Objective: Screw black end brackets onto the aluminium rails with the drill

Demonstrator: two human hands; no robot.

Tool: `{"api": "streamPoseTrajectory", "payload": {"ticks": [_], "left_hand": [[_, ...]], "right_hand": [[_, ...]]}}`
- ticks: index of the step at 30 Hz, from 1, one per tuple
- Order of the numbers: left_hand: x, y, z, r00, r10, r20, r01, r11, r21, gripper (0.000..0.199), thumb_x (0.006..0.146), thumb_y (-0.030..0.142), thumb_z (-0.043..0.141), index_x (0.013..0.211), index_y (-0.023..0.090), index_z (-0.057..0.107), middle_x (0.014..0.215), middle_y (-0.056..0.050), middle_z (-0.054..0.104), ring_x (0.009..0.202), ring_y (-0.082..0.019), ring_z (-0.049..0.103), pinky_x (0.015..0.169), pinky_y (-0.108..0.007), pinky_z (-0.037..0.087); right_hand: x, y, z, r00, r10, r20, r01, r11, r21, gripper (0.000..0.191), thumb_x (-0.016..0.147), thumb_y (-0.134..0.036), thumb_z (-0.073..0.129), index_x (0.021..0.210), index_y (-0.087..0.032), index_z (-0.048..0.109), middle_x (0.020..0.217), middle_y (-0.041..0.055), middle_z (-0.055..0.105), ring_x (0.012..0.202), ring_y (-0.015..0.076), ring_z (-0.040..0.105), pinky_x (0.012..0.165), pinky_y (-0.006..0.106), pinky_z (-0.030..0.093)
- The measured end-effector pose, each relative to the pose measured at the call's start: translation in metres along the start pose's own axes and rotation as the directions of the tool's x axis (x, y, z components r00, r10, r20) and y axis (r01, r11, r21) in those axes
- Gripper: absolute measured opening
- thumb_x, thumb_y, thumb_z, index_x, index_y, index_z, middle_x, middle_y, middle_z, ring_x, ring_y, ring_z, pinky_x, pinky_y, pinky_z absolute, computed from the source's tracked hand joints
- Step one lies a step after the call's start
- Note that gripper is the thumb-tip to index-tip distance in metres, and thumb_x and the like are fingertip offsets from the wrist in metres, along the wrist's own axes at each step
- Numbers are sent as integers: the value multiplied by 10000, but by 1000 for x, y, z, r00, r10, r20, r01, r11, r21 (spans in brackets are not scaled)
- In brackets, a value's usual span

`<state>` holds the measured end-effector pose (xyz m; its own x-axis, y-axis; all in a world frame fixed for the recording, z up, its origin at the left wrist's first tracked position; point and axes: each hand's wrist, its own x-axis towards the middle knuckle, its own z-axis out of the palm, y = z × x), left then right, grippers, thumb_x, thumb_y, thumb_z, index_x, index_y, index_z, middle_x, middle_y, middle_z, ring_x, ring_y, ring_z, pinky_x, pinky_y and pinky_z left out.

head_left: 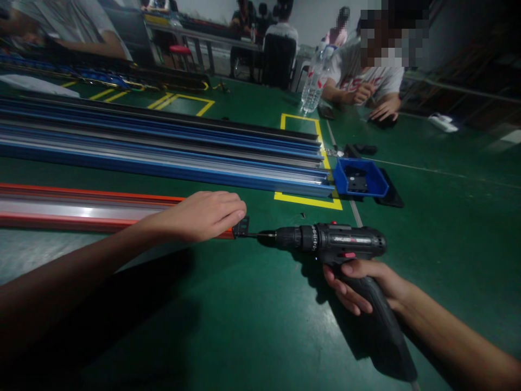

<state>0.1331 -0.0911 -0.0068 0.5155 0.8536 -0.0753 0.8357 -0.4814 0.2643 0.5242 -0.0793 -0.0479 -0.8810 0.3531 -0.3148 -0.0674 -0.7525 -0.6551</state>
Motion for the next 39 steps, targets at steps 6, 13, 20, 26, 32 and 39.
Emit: {"api": "streamPoseTrajectory", "payload": {"ticks": [6, 13, 20, 26, 32, 39], "left_hand": [[0, 1, -1, 1000, -4, 1, 4, 1000, -6, 458, 1064, 457, 254, 1066, 238, 656, 1056, -44, 655, 974, -205, 594, 844, -336, 416], [0, 1, -1, 1000, 3, -5, -3, 1000, -16, 444, 1064, 441, 266, 1057, 235, 659, 1051, -44, 659, 980, -206, 596, 848, -336, 411], [0, 1, 0, 1000, 7, -11, -7, 1000, -2, 426, 1063, 431, 272, 1060, 237, 652, 1054, -48, 661, 980, -208, 601, 847, -334, 416], [0, 0, 0, 1000, 8, -3, -8, 1000, -5, 441, 1064, 446, 262, 1065, 236, 650, 1046, -50, 658, 969, -210, 596, 853, -343, 417], [0, 0, 0, 1000, 8, 1, -8, 1000, -1, 452, 1066, 451, 254, 1071, 236, 651, 1056, -49, 654, 970, -208, 591, 845, -345, 414], [-1, 2, -1, 1000, 10, -10, -10, 1000, -6, 450, 1065, 443, 257, 1060, 234, 655, 1045, -51, 658, 969, -207, 598, 844, -336, 415]], "right_hand": [[-1, 0, -1, 1000, -1, 5, 1, 1000, 9, 251, 927, -256, 618, 1014, -47, 724, 763, 40, 704, 435, 55, 590, 542, 206, 581], [-1, 1, 0, 999, 21, -26, -20, 1000, 5, 258, 918, -286, 651, 1029, -65, 722, 726, 17, 688, 426, 56, 571, 533, 207, 571], [-1, 1, 2, 999, 10, -40, -10, 1000, -4, 242, 917, -281, 645, 994, -62, 715, 723, 20, 680, 413, 52, 557, 511, 202, 558], [-1, 2, -1, 1000, 1, -16, -2, 1000, -15, 253, 918, -280, 632, 1012, -60, 716, 731, 23, 688, 422, 54, 566, 525, 204, 562], [-1, 1, -1, 999, 28, -28, -28, 1000, 2, 253, 918, -293, 649, 1015, -70, 718, 719, 10, 675, 430, 54, 572, 534, 203, 567], [-1, 2, -1, 1000, 5, -22, -6, 1000, -12, 252, 916, -282, 632, 1006, -62, 716, 740, 25, 691, 412, 52, 565, 525, 204, 571]]}}
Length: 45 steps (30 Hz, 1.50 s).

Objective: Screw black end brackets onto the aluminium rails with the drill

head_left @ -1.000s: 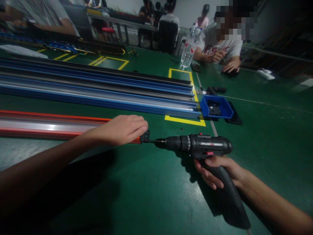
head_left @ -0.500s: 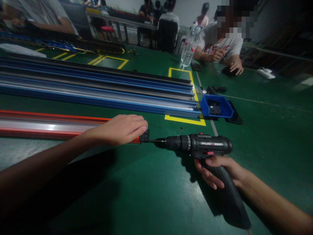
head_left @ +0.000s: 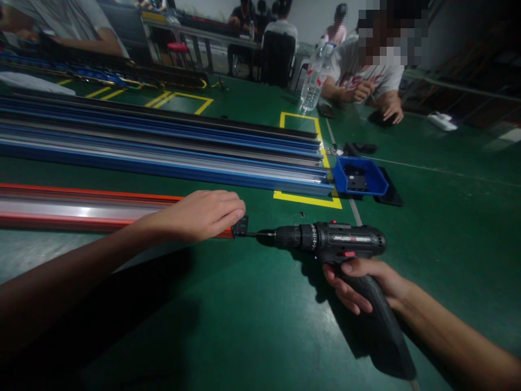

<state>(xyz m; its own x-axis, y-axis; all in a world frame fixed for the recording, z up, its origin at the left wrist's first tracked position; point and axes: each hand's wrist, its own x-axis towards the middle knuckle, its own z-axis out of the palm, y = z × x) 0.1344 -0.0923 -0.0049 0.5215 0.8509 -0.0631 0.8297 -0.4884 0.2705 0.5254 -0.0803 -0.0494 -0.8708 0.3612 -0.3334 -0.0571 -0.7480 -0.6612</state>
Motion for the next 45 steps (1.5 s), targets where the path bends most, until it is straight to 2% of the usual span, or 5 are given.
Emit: {"api": "streamPoseTrajectory", "payload": {"ticks": [15, 38, 45], "left_hand": [[0, -1, 1, 1000, -12, -6, 12, 1000, -1, 438, 1061, 442, 270, 1057, 241, 658, 1040, -46, 659, 966, -205, 602, 842, -326, 415], [0, 0, -1, 1000, -17, 12, 17, 1000, -9, 450, 1063, 456, 260, 1073, 240, 655, 1055, -45, 655, 975, -210, 591, 843, -338, 410], [1, -2, 1, 1000, -7, 17, 7, 1000, -1, 458, 1066, 456, 252, 1067, 238, 654, 1063, -42, 653, 985, -204, 591, 869, -335, 409]], "right_hand": [[0, 0, 0, 1000, 8, -20, -8, 1000, -3, 251, 904, -281, 632, 987, -58, 713, 729, 31, 694, 408, 60, 567, 513, 210, 567], [2, -3, 2, 999, -15, 37, 15, 1000, -11, 281, 912, -274, 620, 1061, -53, 711, 801, 51, 703, 434, 53, 585, 543, 205, 574], [1, -3, 2, 1000, -9, 22, 9, 1000, -18, 282, 919, -275, 612, 1060, -55, 716, 795, 56, 705, 446, 59, 602, 554, 209, 585]]}}
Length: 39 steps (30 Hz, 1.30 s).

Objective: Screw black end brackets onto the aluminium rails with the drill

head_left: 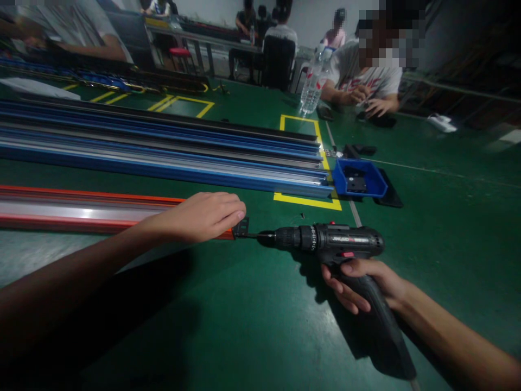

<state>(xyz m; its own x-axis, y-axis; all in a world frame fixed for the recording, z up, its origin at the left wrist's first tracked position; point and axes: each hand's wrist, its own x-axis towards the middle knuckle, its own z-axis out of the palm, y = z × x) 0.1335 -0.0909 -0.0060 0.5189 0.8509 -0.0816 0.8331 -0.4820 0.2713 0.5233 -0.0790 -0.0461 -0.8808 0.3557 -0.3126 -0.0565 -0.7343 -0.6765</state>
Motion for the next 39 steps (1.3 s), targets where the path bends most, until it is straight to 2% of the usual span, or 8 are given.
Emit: {"api": "streamPoseTrajectory", "payload": {"ticks": [15, 25, 31, 39], "left_hand": [[-1, 1, 0, 1000, -3, 1, 3, 1000, -5, 468, 1066, 459, 240, 1071, 232, 649, 1066, -44, 646, 987, -207, 583, 874, -352, 412], [-1, 2, -1, 1000, -9, 5, 9, 1000, -5, 463, 1064, 456, 234, 1067, 232, 639, 1071, -51, 645, 979, -211, 585, 854, -352, 415], [0, 1, 0, 1000, -6, 4, 6, 1000, 14, 457, 1065, 451, 241, 1080, 238, 645, 1070, -48, 646, 988, -209, 590, 871, -348, 416], [0, 3, -2, 1000, -16, 1, 16, 1000, 3, 458, 1064, 451, 240, 1069, 233, 642, 1076, -44, 648, 994, -206, 591, 869, -341, 414]], "right_hand": [[1, 1, -4, 999, -23, 39, 22, 1000, 16, 288, 931, -250, 591, 1088, -43, 714, 828, 69, 716, 468, 60, 614, 574, 216, 594], [1, 0, -1, 999, -16, 44, 15, 1000, 22, 288, 932, -240, 582, 1096, -44, 715, 848, 69, 718, 455, 49, 603, 577, 213, 598], [0, 1, -1, 1000, -20, 7, 20, 1000, 5, 291, 928, -252, 588, 1081, -40, 717, 809, 67, 714, 450, 57, 606, 554, 211, 591], [0, 0, -2, 999, -12, 34, 11, 1000, 17, 296, 925, -251, 590, 1096, -45, 715, 840, 65, 716, 451, 50, 602, 577, 214, 596]]}}
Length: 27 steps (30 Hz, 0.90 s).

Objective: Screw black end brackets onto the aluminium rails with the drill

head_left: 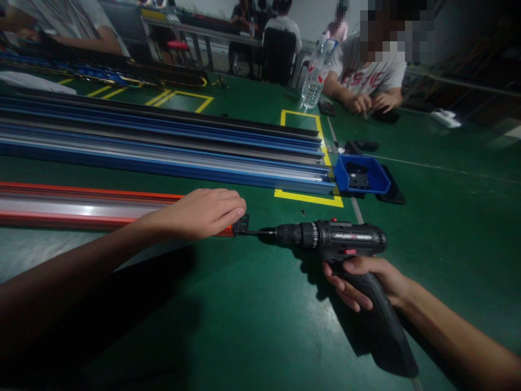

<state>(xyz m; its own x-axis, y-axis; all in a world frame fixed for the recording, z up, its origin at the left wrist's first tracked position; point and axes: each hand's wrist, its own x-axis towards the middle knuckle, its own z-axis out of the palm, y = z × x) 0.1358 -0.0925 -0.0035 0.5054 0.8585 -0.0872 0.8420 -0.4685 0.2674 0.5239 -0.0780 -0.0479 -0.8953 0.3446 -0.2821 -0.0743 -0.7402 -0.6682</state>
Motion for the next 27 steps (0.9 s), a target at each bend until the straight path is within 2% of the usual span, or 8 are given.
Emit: {"api": "streamPoseTrajectory", "payload": {"ticks": [27], "left_hand": [[0, -2, 1, 1000, 17, -12, -18, 1000, -8, 445, 1061, 442, 263, 1064, 235, 657, 1066, -45, 657, 976, -205, 592, 847, -333, 410]], "right_hand": [[0, 0, 1, 1000, 8, -29, -9, 1000, -23, 281, 918, -277, 617, 1077, -63, 706, 816, 53, 708, 428, 50, 571, 553, 216, 573]]}}
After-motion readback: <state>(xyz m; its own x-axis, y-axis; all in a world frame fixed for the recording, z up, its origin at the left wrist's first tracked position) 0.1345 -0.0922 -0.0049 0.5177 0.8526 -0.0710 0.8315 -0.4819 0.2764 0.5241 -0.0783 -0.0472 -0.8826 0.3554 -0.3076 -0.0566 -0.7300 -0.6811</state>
